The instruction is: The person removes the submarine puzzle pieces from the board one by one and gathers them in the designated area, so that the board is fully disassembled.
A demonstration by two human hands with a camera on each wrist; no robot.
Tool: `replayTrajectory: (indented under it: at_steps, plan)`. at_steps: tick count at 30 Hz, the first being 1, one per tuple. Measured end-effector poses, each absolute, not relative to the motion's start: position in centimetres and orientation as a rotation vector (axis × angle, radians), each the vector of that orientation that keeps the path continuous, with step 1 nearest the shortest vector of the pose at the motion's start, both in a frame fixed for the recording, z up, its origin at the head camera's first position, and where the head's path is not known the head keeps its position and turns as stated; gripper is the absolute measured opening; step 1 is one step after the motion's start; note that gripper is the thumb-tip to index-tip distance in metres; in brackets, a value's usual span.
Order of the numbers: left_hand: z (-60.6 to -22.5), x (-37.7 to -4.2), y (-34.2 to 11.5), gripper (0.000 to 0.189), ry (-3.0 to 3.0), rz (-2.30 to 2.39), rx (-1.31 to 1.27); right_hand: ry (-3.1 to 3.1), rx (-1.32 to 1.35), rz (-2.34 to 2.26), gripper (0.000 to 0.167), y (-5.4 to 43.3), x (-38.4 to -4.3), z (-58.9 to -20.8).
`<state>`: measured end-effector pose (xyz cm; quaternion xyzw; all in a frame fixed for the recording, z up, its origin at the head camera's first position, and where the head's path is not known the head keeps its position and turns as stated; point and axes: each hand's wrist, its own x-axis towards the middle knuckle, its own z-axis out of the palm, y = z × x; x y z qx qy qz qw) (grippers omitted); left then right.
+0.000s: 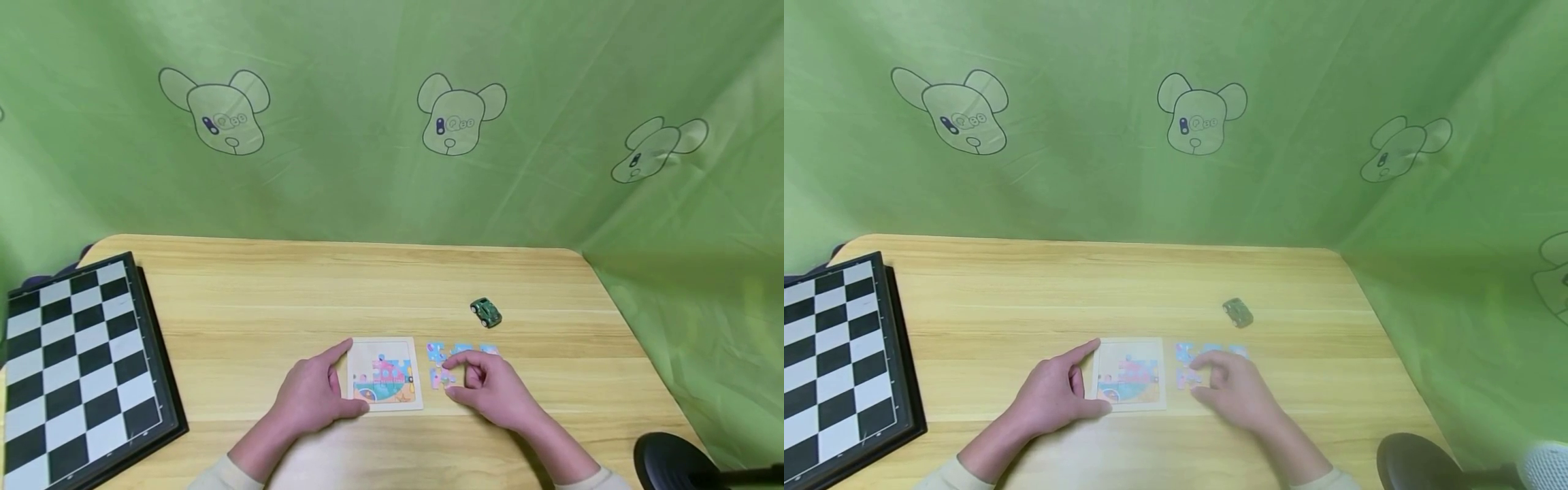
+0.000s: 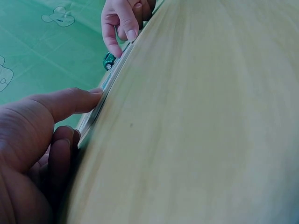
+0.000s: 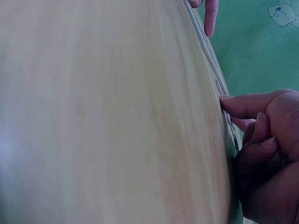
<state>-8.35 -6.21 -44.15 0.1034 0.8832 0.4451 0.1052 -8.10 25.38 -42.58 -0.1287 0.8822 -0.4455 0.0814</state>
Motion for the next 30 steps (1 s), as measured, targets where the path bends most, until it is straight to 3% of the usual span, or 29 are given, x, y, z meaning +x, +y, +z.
replayTrajectory:
  at_steps: [9, 30]
  plan:
    - [-44.1, -8.3, -6.2, 0.102, 2.611, 1.312, 0.307, 2.627, -0.371, -1.442, 0.031, 24.1, -8.1, -42.2]
    - [-44.4, -8.5, -6.3, 0.101, 2.609, 1.316, 0.34, 2.471, -0.383, -1.358, 0.056, 17.0, -9.8, -42.5]
